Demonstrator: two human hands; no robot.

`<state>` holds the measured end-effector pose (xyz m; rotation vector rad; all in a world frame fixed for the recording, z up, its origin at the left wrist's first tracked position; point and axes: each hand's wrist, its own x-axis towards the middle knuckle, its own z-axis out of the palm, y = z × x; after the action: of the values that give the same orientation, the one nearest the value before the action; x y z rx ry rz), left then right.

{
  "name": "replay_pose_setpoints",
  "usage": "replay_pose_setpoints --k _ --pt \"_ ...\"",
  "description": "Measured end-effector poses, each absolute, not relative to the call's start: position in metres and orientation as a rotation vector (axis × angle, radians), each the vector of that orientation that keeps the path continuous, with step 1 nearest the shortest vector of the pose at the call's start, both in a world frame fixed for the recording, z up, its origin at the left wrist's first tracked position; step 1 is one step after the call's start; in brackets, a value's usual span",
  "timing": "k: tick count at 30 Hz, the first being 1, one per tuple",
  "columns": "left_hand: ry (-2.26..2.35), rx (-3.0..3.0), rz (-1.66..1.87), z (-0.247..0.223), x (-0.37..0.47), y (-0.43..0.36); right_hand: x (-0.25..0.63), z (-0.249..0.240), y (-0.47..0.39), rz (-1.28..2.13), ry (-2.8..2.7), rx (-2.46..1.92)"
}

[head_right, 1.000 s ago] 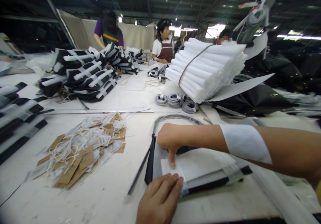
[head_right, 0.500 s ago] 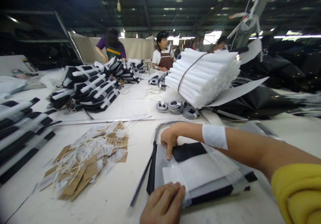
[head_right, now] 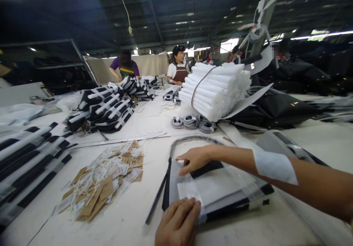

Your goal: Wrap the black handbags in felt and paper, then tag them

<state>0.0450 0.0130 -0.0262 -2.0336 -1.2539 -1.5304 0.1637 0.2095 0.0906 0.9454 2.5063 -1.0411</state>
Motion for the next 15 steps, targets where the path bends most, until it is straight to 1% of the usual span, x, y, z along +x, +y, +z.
replay_pose_setpoints --k 2,4,10,15 --pt "-1.264 -2.046 -1.529 -0.029 0.045 0.012 0.168 0.083 0.194 -0.966 2.575 0.989" --pt "-1.27 -2.027 -1.545 -0.03 0.046 0.012 0.168 0.073 0.188 -1.0 2.589 1.055" --pt "-1.292 -2.001 -1.579 -0.031 0.048 0.015 0.167 0.047 0.208 -1.526 2.422 1.171" --pt "-1.305 -2.026 -1.572 -0.036 0.046 0.015 0.168 0.036 0.218 -1.702 2.34 1.16"
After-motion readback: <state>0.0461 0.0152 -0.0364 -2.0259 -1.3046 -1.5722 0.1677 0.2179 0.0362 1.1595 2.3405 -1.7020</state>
